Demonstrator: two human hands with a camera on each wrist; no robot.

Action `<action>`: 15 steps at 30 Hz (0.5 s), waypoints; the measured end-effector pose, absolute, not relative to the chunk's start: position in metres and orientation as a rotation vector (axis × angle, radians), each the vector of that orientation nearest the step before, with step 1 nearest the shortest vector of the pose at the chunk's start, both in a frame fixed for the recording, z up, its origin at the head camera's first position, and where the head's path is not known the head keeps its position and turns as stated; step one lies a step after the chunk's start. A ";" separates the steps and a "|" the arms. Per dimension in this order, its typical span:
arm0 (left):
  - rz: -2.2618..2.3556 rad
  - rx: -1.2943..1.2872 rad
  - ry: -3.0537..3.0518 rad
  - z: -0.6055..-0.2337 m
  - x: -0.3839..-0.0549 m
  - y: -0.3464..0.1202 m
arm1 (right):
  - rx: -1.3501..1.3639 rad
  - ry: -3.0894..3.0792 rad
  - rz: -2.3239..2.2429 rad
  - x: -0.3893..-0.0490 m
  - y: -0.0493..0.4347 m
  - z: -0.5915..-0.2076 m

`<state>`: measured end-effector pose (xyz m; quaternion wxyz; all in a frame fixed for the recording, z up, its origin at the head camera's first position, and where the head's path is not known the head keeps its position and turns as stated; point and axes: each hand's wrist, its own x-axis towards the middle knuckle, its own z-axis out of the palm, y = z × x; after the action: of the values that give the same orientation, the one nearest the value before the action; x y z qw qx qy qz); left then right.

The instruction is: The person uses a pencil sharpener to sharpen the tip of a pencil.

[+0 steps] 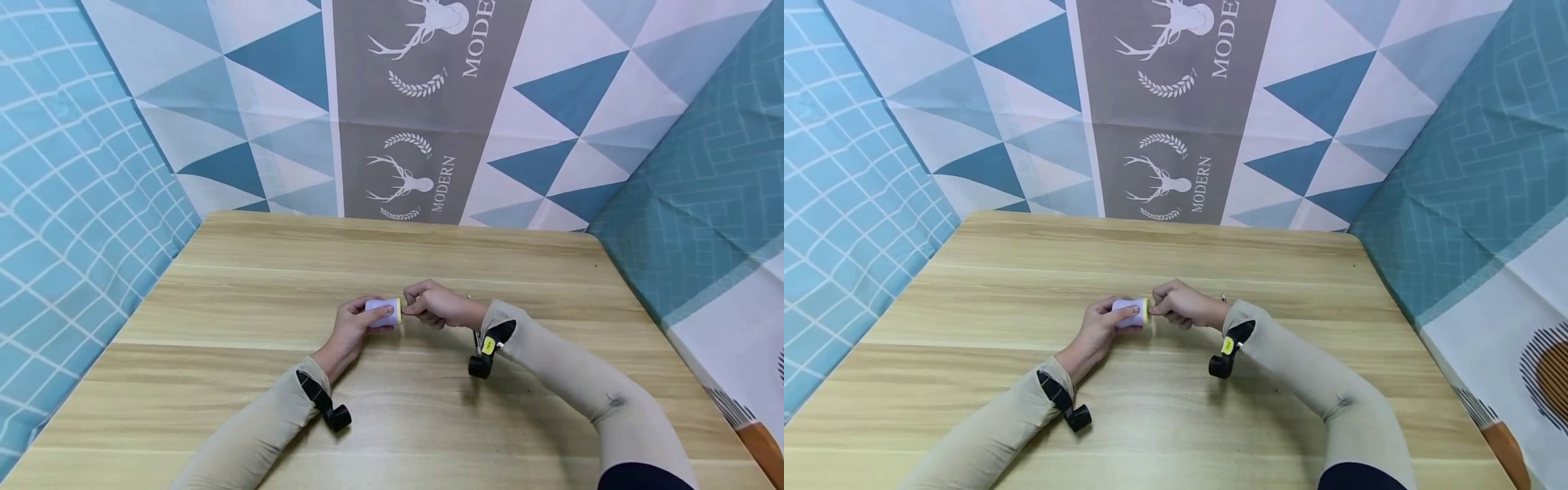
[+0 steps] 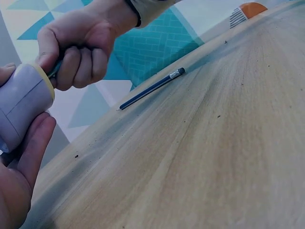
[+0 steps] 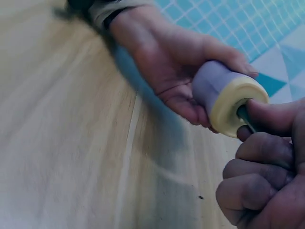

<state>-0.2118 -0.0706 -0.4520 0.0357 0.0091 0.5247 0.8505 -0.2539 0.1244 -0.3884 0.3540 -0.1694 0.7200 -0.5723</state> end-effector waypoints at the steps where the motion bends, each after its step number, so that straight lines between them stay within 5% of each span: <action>1: 2.610 0.034 1.617 -0.452 -0.212 -0.070 | -0.398 1.817 -1.481 -0.254 0.126 -0.389; 15: 2.583 0.038 1.663 -0.452 -0.213 -0.069 | -0.344 1.757 -1.409 -0.256 0.130 -0.384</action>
<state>-0.2131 -0.0691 -0.4522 0.0347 0.0125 0.5409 0.8403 -0.2558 0.1305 -0.3840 0.4184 -0.1373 0.7004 -0.5616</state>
